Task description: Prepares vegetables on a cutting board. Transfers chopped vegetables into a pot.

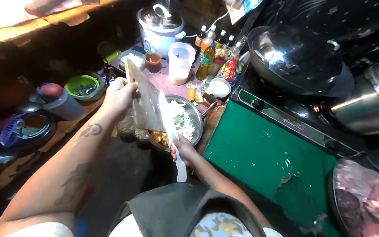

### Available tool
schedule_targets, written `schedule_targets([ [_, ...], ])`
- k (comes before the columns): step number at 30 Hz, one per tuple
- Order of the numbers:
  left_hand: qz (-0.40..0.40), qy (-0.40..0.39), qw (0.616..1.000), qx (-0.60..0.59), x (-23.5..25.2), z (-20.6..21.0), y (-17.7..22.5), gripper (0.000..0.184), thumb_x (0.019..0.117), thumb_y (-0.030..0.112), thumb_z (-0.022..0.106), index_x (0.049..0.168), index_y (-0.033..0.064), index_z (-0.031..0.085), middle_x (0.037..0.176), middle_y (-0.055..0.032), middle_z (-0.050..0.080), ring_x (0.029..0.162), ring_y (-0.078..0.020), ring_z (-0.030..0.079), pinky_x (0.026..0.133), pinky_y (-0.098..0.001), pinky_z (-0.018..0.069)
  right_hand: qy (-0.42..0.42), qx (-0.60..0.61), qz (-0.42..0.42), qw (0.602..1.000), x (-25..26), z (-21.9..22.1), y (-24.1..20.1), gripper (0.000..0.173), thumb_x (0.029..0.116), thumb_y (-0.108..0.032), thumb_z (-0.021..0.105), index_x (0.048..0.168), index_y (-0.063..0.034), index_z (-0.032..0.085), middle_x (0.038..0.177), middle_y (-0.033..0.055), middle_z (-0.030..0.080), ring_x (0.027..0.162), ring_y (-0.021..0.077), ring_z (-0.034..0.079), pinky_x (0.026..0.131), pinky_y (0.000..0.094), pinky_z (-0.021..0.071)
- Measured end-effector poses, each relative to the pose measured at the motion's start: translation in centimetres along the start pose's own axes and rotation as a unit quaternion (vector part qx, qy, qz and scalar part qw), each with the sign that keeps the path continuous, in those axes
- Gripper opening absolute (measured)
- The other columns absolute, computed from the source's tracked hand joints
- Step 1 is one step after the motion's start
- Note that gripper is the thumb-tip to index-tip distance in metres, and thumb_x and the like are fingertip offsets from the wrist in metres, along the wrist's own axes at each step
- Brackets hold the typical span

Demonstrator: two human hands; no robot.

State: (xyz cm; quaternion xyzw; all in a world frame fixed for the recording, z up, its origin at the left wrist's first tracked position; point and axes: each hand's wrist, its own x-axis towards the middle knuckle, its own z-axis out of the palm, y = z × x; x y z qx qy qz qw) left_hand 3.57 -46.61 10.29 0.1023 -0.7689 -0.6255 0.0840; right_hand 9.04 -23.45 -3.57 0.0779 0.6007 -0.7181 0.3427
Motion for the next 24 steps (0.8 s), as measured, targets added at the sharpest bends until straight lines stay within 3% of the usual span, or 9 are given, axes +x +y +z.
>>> schedule_targets([
  [2, 0.023, 0.013, 1.0, 0.006, -0.6, -0.6, 0.8, 0.014, 0.1014, 0.023, 0.054, 0.108, 0.0103, 0.057, 0.083, 0.0007, 0.062, 0.071, -0.0083, 0.063, 0.067, -0.0293, 0.0555, 0.05, -0.046, 0.043, 0.997, 0.3, -0.8, -0.1, 0.032, 0.1144, -0.028, 0.032, 0.134, -0.0048, 0.043, 0.064, 0.0024, 0.046, 0.046, 0.0137, 0.051, 0.046, 0.0292, 0.0511],
  [5, 0.046, 0.026, 0.999, 0.006, -1.3, -1.5, 1.8, 0.012, 0.0999, 0.022, 0.055, 0.107, 0.0127, 0.057, 0.082, 0.0031, 0.062, 0.071, -0.0058, 0.063, 0.065, -0.0267, 0.0557, 0.1, -0.101, 0.003, 0.99, 0.5, -0.8, 0.1, 0.033, 0.114, -0.027, 0.035, 0.134, -0.0027, 0.046, 0.066, 0.0049, 0.05, 0.046, 0.0137, 0.053, 0.046, 0.0283, 0.052],
  [9, 0.057, 0.036, 0.998, -0.001, -2.6, -1.6, 3.2, 0.006, 0.0995, 0.02, 0.054, 0.103, 0.0158, 0.055, 0.078, 0.0067, 0.062, 0.066, -0.0026, 0.062, 0.061, -0.0219, 0.0545, 0.087, -0.252, -0.011, 0.964, 0.6, 0.0, -0.2, 0.039, 0.1142, -0.026, 0.032, 0.142, -0.0016, 0.043, 0.08, 0.01, 0.057, 0.059, 0.0179, 0.06, 0.059, 0.0334, 0.0561],
  [11, 0.066, 0.034, 0.997, -0.002, -3.0, -1.6, 3.3, 0.005, 0.0994, 0.019, 0.055, 0.103, 0.0157, 0.055, 0.077, 0.0064, 0.062, 0.065, -0.003, 0.062, 0.06, -0.0224, 0.0549, 0.113, -0.235, -0.018, 0.965, 0.9, 0.3, 0.1, 0.036, 0.114, -0.026, 0.034, 0.136, -0.0008, 0.047, 0.078, 0.0098, 0.057, 0.056, 0.0174, 0.06, 0.056, 0.0327, 0.0561],
  [14, 0.075, 0.025, 0.997, -0.001, -3.4, -1.8, 3.1, 0.004, 0.0993, 0.019, 0.054, 0.102, 0.0169, 0.055, 0.075, 0.0073, 0.061, 0.062, -0.0029, 0.061, 0.057, -0.0217, 0.0536, 0.122, -0.24, -0.005, 0.963, 1.5, 0.4, 0.4, 0.038, 0.1141, -0.024, 0.031, 0.143, -0.0002, 0.039, 0.083, 0.0131, 0.058, 0.06, 0.0204, 0.062, 0.06, 0.0362, 0.0576],
  [17, 0.089, 0.022, 0.996, 0.011, -4.0, -1.9, 3.2, 0.005, 0.0992, 0.019, 0.055, 0.104, 0.0174, 0.055, 0.076, 0.0082, 0.062, 0.062, -0.0022, 0.062, 0.058, -0.0212, 0.0547, 0.111, -0.254, 0.009, 0.961, 1.6, 0.7, 0.1, 0.038, 0.1141, -0.027, 0.033, 0.141, -0.0026, 0.043, 0.084, 0.0121, 0.059, 0.06, 0.0189, 0.062, 0.06, 0.0346, 0.0566],
  [20, 0.116, -0.012, 0.993, 0.02, -4.3, -2.8, 2.6, 0.011, 0.1004, 0.024, 0.057, 0.11, 0.0189, 0.06, 0.08, 0.0097, 0.063, 0.065, -0.0029, 0.062, 0.059, -0.023, 0.056, 0.099, -0.274, -0.01, 0.957, 0.8, 1.1, -0.6, 0.045, 0.1133, -0.021, 0.034, 0.155, -0.0035, 0.033, 0.107, 0.0221, 0.064, 0.076, 0.027, 0.068, 0.073, 0.0426, 0.0589],
  [23, 0.148, -0.052, 0.987, -0.048, -3.4, -2.6, 1.2, 0.008, 0.1006, 0.017, 0.051, 0.1, 0.017, 0.06, 0.073, 0.0132, 0.061, 0.059, 0.0022, 0.058, 0.055, -0.0153, 0.0519, 0.085, -0.283, -0.015, 0.955, 0.5, 0.2, -0.5, 0.043, 0.1133, -0.022, 0.034, 0.151, -0.0024, 0.038, 0.112, 0.0254, 0.065, 0.084, 0.0321, 0.069, 0.078, 0.0473, 0.0583],
  [24, 0.151, -0.068, 0.982, -0.087, -3.6, -2.7, 1.3, 0.012, 0.1032, 0.014, 0.049, 0.099, 0.0148, 0.06, 0.075, 0.0137, 0.061, 0.062, 0.0032, 0.057, 0.059, -0.0132, 0.0509, 0.08, -0.291, -0.014, 0.953, 0.4, -0.5, -0.6, 0.043, 0.1132, -0.022, 0.034, 0.151, -0.0016, 0.038, 0.113, 0.0261, 0.065, 0.085, 0.0329, 0.07, 0.079, 0.0481, 0.0581],
])
